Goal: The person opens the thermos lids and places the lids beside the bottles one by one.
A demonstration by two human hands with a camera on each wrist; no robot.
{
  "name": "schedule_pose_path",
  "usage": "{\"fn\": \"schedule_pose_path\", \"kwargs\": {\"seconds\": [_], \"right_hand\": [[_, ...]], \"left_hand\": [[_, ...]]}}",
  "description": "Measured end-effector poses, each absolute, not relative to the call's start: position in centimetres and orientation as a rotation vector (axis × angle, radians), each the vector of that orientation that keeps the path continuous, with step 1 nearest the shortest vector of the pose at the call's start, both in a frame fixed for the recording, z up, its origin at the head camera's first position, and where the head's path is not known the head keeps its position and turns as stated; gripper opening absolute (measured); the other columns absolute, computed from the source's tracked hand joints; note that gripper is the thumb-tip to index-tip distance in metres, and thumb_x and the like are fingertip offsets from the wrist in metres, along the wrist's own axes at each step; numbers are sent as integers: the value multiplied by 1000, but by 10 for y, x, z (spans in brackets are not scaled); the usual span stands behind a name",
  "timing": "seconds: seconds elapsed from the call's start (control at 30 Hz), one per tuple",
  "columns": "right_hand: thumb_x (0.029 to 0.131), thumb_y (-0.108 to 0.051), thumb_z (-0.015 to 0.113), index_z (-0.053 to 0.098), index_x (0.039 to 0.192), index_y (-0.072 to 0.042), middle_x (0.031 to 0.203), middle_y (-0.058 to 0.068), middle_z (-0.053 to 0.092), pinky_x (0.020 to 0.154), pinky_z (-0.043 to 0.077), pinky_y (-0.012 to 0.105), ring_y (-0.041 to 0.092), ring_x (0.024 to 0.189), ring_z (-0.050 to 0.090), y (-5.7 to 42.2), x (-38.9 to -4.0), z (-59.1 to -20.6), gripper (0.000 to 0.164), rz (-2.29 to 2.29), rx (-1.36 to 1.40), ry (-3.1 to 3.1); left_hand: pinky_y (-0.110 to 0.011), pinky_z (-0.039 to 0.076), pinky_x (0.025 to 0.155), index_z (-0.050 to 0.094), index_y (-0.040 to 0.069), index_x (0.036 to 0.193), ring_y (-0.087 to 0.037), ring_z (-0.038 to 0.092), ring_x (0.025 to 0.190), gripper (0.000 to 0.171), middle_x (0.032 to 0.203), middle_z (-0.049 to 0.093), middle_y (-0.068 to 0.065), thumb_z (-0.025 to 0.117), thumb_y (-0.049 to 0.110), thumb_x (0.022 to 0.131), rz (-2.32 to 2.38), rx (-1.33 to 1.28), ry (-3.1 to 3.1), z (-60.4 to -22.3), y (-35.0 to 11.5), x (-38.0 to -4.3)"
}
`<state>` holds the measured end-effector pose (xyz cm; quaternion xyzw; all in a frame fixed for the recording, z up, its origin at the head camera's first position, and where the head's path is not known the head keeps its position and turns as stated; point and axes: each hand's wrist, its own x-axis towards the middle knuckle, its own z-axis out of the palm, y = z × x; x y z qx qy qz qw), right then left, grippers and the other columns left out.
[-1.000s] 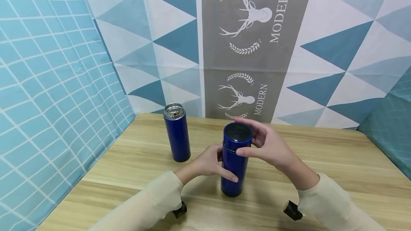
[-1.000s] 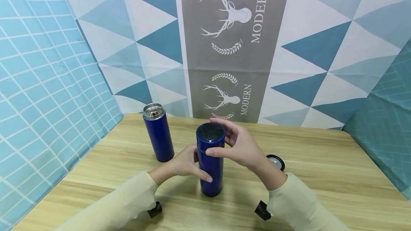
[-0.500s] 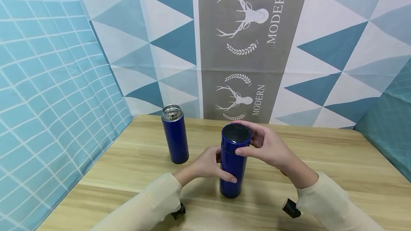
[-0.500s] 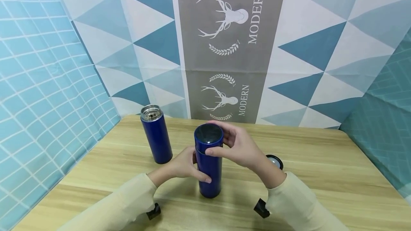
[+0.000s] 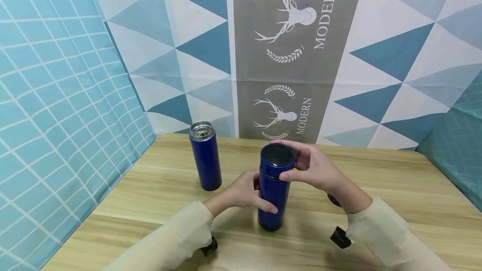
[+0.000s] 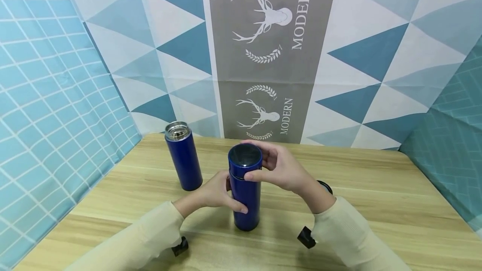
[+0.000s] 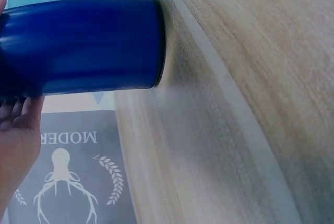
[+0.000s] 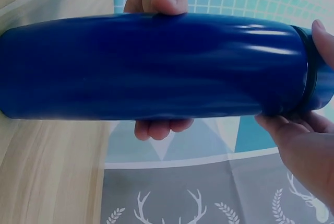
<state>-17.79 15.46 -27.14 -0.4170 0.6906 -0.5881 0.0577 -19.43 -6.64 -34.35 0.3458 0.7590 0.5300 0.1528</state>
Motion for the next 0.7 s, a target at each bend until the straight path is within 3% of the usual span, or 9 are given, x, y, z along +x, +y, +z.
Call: {"fn": "schedule_pose_path", "kwargs": {"seconds": [0.3, 0.7], "right_hand": [[85, 4, 66, 36, 141, 9, 139, 16, 54, 99, 52, 28, 24, 124, 58, 157, -188, -274, 64, -1767, -1338, 1959], [85, 5, 65, 33, 143, 7, 144, 10, 49, 100, 51, 30, 23, 126, 57, 161, -198, -269, 66, -1698, -1350, 1856]], "left_hand": [[-21, 52, 92, 56, 9, 127, -3, 64, 100, 67, 122, 67, -9, 85, 7, 67, 1513, 977, 2190, -343, -66, -195], [-19, 51, 92, 55, 8, 127, -4, 64, 100, 67, 122, 66, -10, 85, 8, 67, 1497, 968, 2207, -343, -67, -196]]}}
